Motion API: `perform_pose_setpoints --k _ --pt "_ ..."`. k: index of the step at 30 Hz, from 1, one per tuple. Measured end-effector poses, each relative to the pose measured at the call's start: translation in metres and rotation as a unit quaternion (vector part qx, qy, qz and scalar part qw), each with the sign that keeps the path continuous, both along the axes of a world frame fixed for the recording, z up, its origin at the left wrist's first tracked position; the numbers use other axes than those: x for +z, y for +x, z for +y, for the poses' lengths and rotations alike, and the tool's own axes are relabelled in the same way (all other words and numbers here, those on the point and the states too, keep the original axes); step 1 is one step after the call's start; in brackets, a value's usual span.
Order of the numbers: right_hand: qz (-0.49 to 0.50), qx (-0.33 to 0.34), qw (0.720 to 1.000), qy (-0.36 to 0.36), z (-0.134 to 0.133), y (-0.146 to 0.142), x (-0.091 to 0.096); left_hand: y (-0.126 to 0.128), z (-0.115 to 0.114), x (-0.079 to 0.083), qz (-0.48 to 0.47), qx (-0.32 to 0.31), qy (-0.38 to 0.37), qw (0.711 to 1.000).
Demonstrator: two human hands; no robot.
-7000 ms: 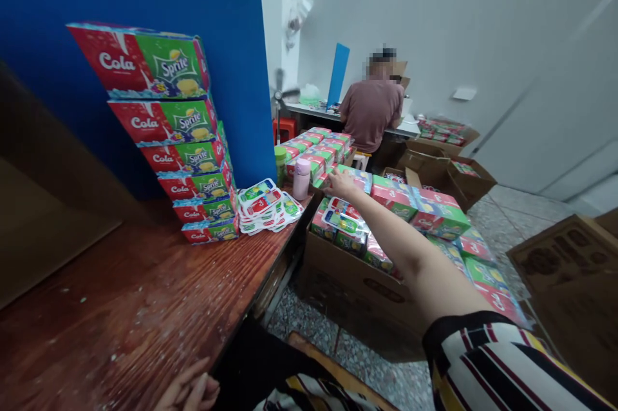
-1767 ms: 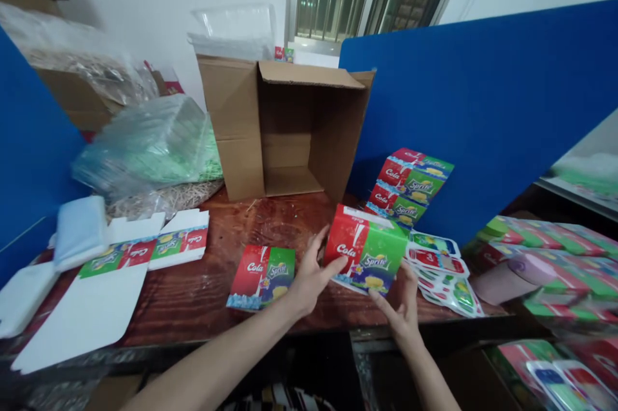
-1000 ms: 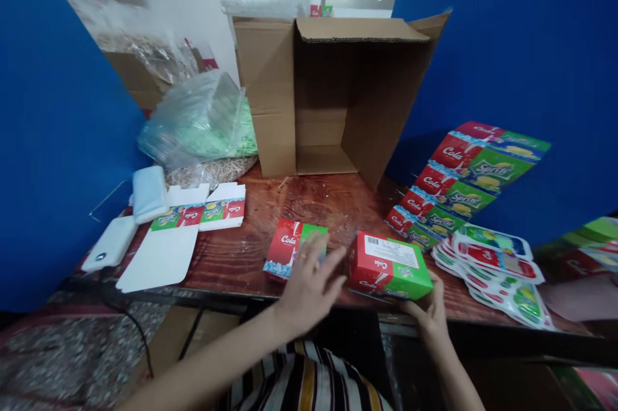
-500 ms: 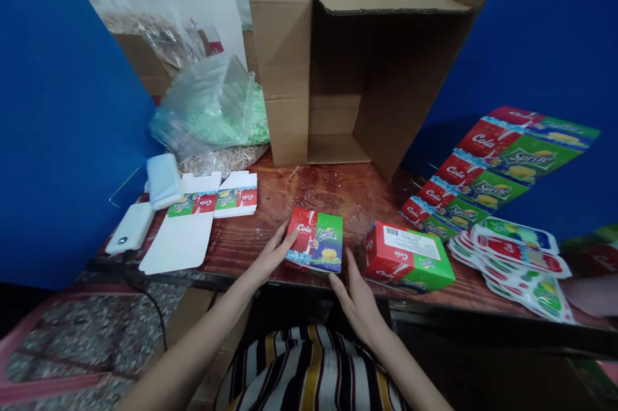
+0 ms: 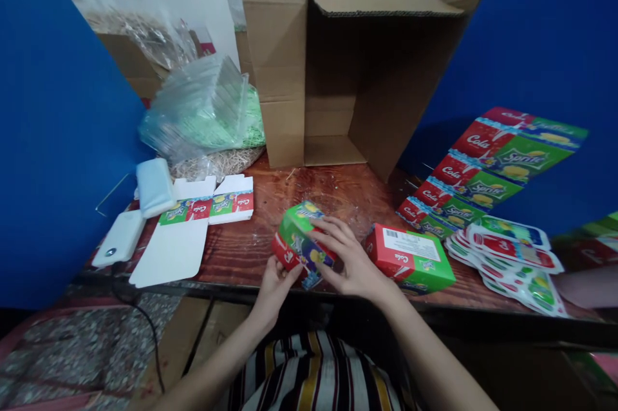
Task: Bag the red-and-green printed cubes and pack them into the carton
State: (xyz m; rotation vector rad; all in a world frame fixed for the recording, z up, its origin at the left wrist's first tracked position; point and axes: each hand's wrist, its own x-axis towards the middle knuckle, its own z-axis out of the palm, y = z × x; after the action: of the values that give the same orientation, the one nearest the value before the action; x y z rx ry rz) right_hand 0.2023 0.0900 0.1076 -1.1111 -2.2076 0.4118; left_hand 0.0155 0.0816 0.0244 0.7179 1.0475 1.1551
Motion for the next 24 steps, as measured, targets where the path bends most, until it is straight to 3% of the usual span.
perform_pose_setpoints --k 3,5,8,12,16,19,21,24 --pt "-0.051 0.091 0.994 -0.012 0.017 0.002 0.016 0.004 -0.008 -0.004 0.016 0.014 -0.082 0.996" --pt "-0.061 0.114 0.991 -0.019 0.023 0.002 0.02 0.006 -0.01 -0.001 0.001 0.022 -0.119 0.993" --pt "-0.064 0.111 0.992 -0.02 0.025 -0.001 0.019 0.006 -0.009 0.008 -0.009 0.012 -0.144 0.99" --pt "-0.08 0.078 0.994 0.003 0.008 -0.003 0.024 0.0 -0.009 0.017 0.049 -0.002 -0.164 0.985" --pt "-0.03 -0.024 0.996 0.082 -0.036 0.037 0.031 -0.013 -0.017 0.009 0.151 0.024 -0.163 0.975" --pt "0.125 -0.212 0.951 0.186 -0.071 0.101 0.017 -0.024 -0.026 0.001 0.235 0.093 -0.053 0.966" --pt "0.206 -0.311 0.912 0.169 -0.085 0.142 -0.004 -0.032 -0.027 0.002 0.357 0.14 0.06 0.922" --pt "0.232 -0.319 0.919 -0.01 -0.089 0.178 -0.043 -0.043 -0.016 0.019 0.538 0.151 0.261 0.787"
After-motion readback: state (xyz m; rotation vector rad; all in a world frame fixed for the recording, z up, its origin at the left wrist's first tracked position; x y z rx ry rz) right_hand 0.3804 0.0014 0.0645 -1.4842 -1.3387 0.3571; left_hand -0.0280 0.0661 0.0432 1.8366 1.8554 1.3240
